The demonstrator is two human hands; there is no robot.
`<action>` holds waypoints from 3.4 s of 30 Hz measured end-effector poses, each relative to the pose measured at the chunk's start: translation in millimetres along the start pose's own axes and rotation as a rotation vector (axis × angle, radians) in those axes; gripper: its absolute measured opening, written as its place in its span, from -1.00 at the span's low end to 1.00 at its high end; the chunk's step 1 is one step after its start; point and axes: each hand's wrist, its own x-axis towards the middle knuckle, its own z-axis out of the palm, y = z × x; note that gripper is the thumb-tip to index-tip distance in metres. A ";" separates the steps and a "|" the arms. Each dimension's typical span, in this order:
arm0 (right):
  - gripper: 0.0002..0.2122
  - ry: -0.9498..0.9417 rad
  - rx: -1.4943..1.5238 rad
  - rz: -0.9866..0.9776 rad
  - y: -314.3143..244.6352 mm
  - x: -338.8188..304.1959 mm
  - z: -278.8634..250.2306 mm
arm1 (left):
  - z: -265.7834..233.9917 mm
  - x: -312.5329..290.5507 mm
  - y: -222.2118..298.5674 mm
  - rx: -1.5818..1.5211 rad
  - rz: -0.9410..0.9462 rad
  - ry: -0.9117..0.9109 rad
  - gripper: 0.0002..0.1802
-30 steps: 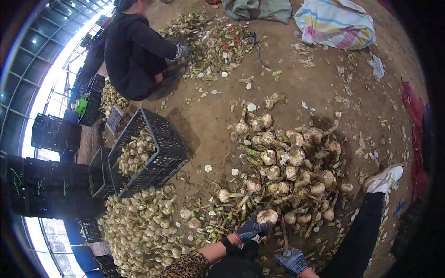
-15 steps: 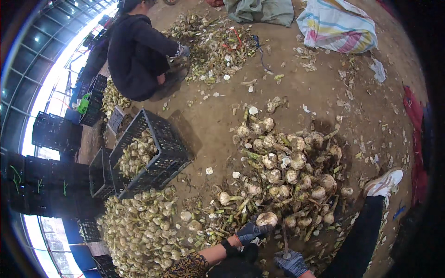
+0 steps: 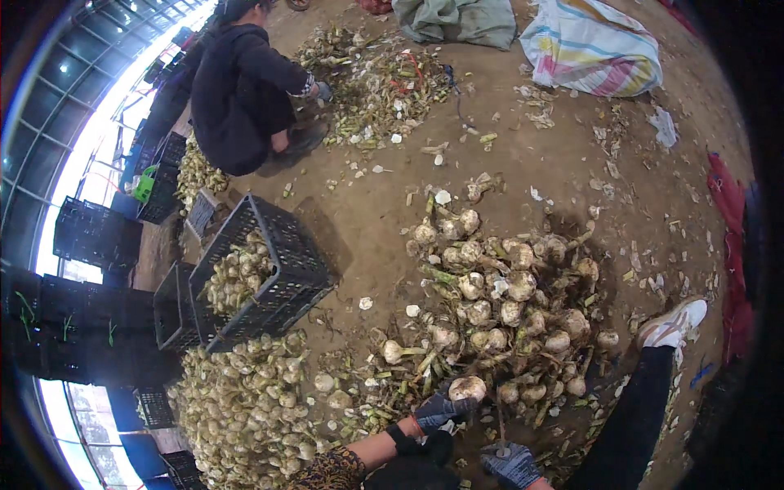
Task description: Cleaning and trimming garlic heads from a large pile using a cleaver.
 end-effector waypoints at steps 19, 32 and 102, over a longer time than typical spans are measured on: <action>-0.76 -0.310 0.485 0.420 -46.8 21.2 -63.0 | -4.2 4.1 -0.1 0.144 0.018 -0.011 -0.36; -0.75 -0.359 0.259 0.226 -54.5 26.9 -69.2 | -22.0 5.5 -29.6 0.030 0.068 0.011 -0.31; -0.69 -0.263 -0.334 -0.038 -73.4 88.0 -102.4 | -34.2 2.4 -17.6 -0.137 0.310 -0.216 -0.20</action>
